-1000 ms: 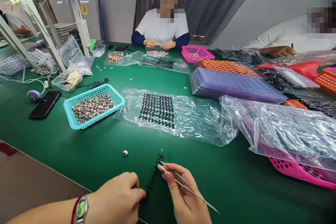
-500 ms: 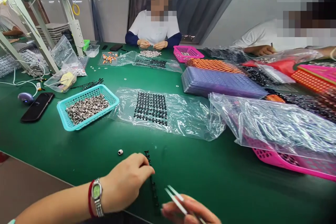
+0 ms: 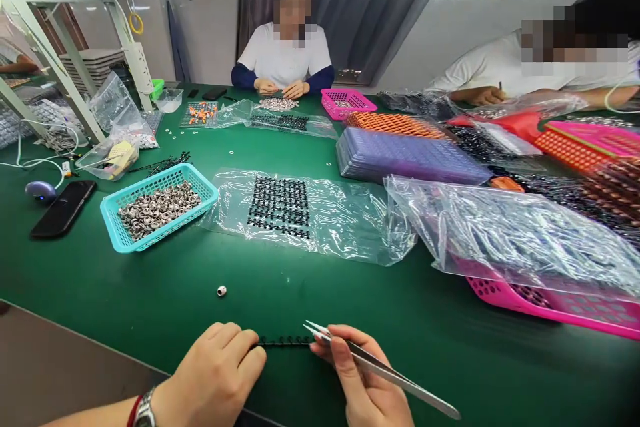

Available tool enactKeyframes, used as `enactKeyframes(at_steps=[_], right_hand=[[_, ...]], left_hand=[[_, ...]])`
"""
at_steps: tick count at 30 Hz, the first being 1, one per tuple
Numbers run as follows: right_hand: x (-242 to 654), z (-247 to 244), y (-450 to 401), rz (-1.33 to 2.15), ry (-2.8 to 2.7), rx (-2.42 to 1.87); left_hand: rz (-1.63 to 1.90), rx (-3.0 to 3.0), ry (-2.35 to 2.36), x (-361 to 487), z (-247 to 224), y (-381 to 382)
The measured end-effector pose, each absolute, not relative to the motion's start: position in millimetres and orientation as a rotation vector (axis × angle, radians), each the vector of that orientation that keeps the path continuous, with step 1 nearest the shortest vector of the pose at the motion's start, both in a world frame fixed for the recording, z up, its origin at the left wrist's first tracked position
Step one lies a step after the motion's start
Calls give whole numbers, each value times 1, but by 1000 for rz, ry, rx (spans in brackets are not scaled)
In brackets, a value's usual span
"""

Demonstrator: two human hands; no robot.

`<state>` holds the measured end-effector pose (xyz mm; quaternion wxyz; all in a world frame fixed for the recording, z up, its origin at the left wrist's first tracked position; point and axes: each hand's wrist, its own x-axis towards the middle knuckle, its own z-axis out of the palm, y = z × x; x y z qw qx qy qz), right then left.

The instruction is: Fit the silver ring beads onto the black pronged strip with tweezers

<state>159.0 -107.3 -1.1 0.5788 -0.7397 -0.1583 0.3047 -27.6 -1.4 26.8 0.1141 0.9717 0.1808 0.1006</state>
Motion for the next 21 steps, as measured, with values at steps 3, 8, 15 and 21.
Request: enactKeyframes(at_steps=[3, 8, 15, 21], right_hand=[[170, -10, -107, 701, -433, -1836], [175, -14, -109, 529, -522, -2017], [170, -13, -108, 446, -491, -2054], [181, -22, -114, 447, -633, -2078]], left_hand=[[377, 2778, 393, -25, 21, -2], [194, 2713, 106, -12, 4, 2], [243, 2749, 103, 4, -9, -8], [263, 2727, 133, 3, -10, -10]])
